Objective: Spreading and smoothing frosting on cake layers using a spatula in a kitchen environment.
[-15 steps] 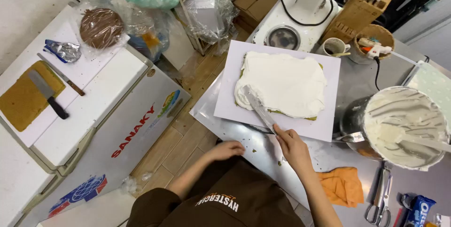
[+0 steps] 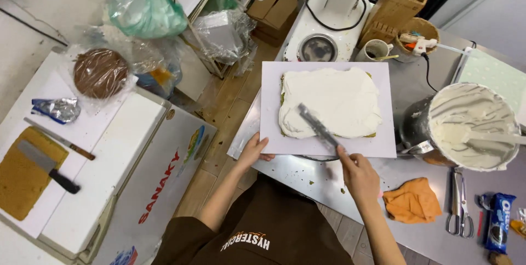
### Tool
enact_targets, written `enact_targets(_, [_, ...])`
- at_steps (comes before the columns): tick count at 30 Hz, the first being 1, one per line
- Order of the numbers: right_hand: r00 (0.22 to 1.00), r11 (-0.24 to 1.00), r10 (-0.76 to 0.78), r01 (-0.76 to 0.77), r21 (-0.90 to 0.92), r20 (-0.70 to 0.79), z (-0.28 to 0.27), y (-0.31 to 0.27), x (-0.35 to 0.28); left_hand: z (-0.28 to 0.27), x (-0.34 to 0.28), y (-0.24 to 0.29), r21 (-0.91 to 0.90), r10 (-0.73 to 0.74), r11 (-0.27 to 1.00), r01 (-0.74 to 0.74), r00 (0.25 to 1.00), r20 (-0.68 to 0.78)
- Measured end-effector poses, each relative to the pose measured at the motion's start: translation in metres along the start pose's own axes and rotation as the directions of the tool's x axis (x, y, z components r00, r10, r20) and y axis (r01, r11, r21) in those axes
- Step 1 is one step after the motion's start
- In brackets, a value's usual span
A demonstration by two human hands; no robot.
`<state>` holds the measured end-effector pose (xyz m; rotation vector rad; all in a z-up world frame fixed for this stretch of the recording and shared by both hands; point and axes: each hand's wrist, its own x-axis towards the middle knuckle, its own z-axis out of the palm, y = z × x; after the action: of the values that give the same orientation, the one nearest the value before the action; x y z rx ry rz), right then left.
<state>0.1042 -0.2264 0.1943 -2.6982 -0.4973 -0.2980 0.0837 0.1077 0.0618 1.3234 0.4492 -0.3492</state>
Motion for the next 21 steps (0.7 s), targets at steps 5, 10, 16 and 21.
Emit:
enact_targets(5, [0.965,0.963,0.263,-0.264,0.047,0.027,0.000,-0.003,-0.014,-0.003,0.002,-0.005,-0.058,0.000,0.998,0.005,0.996,0.086])
enact_targets(10, [0.957,0.922,0.259,-0.285,0.262,0.129,-0.008,-0.050,-0.026,-0.008,0.005,-0.001,-0.037,-0.034,0.999,0.040,0.990,0.140])
enact_targets(16, [0.998,1.000,0.004,-0.006,-0.031,-0.059,0.014,-0.030,-0.016,-0.018,0.014,-0.005,-0.056,-0.029,0.998,0.041,0.980,0.196])
enact_targets(21, [0.952,0.955,0.261,-0.278,-0.099,-0.158,0.006,-0.020,0.000,-0.020,0.016,-0.003,-0.022,-0.005,1.000,0.010,0.979,0.205])
